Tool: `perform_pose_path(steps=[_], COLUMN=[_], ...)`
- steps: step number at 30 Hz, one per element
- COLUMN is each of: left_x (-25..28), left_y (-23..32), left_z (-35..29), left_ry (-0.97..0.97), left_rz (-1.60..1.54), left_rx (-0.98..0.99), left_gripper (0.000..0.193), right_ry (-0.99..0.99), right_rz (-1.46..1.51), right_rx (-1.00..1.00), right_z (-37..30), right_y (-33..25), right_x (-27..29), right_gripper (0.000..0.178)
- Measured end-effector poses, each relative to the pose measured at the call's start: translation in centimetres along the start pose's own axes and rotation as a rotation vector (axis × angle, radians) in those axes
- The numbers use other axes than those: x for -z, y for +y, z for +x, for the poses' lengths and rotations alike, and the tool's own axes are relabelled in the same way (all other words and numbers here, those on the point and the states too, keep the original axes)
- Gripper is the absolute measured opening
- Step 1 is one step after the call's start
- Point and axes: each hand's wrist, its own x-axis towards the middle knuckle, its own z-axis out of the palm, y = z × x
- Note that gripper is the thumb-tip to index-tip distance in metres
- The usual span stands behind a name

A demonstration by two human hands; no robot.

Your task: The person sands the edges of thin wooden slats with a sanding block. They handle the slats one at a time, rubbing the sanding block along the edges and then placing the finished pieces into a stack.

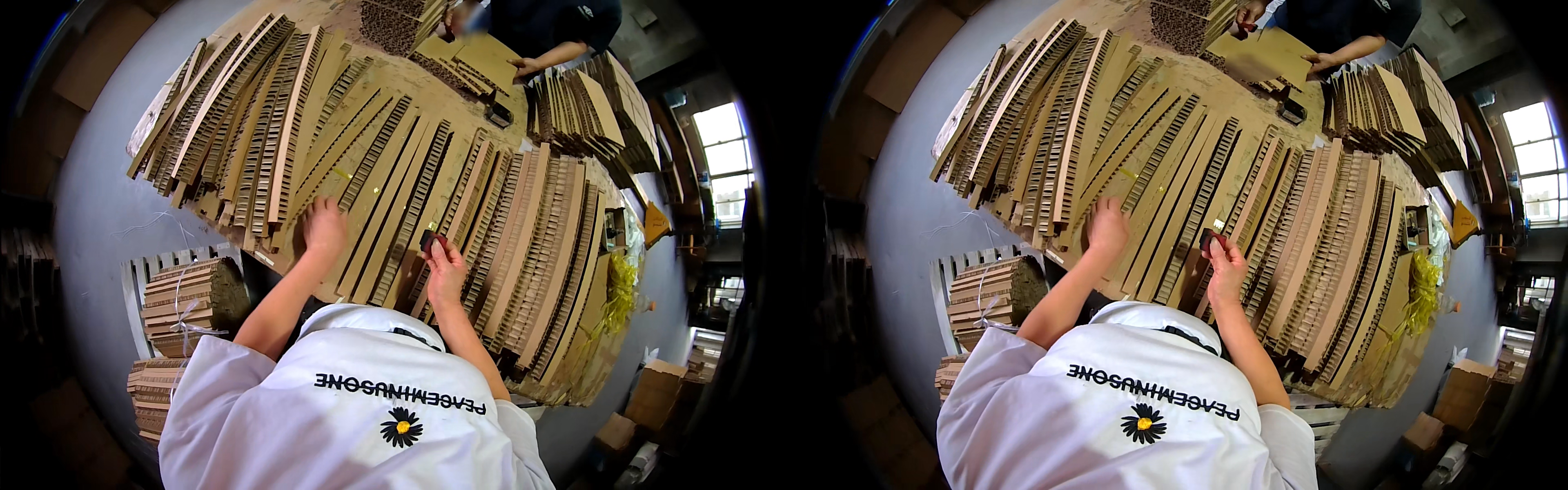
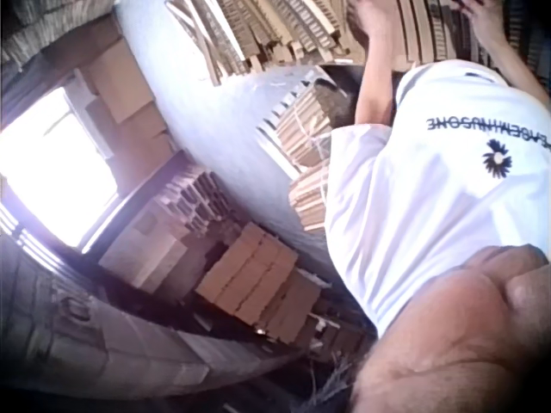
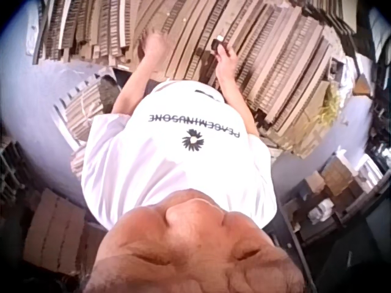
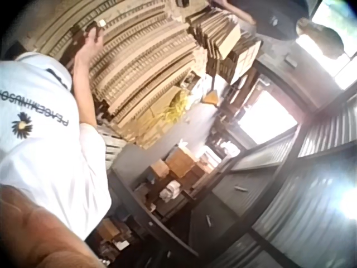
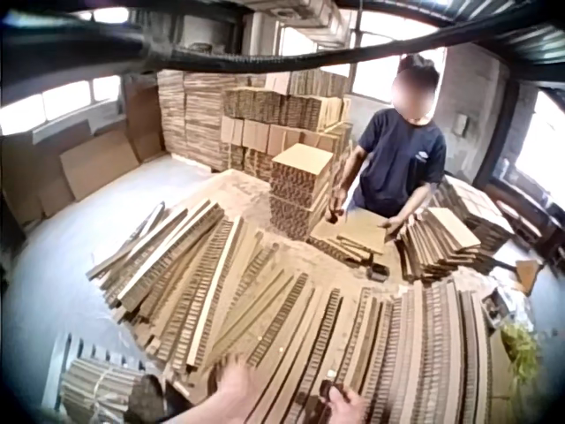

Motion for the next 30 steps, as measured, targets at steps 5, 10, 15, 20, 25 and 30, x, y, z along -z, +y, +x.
perform_pose_path(steps=[5,10,15,20,25,30], left_x=[-0.5,-1.0,0.3,-0.8,-2.2,-1.7], left_y=[-2.1,-1.9,-1.4,5.6,6.6,6.1], left_z=[1.4,0.7,-1.4,-4.9,-6.8,-7.4], left_ry=[-0.371,-0.198,0.022,-0.118,-0.055,-0.169], left_rz=[-0.233,-0.162,-0.125,-0.174,0.009,0.179], left_rx=[0.076,-0.060,-0.275,-0.693,-0.819,-0.759], left_gripper=[0.038,0.029,0.012,0.009,0.011,0.011], right_ry=[0.010,-0.020,0.073,0.022,0.058,0.119], right_rz=[0.012,0.020,0.061,0.211,0.151,0.088], right_rx=[-0.054,-0.072,-0.088,-0.073,-0.079,-0.058], right_z=[0.5,0.6,0.3,0.9,1.8,1.7], right_y=[0.7,0.6,0.5,0.6,1.1,1.2], right_x=[-1.0,-1.6,-1.0,-1.2,-1.7,0.3], right_gripper=[0.020,0.019,0.019,0.019,0.017,0.019])
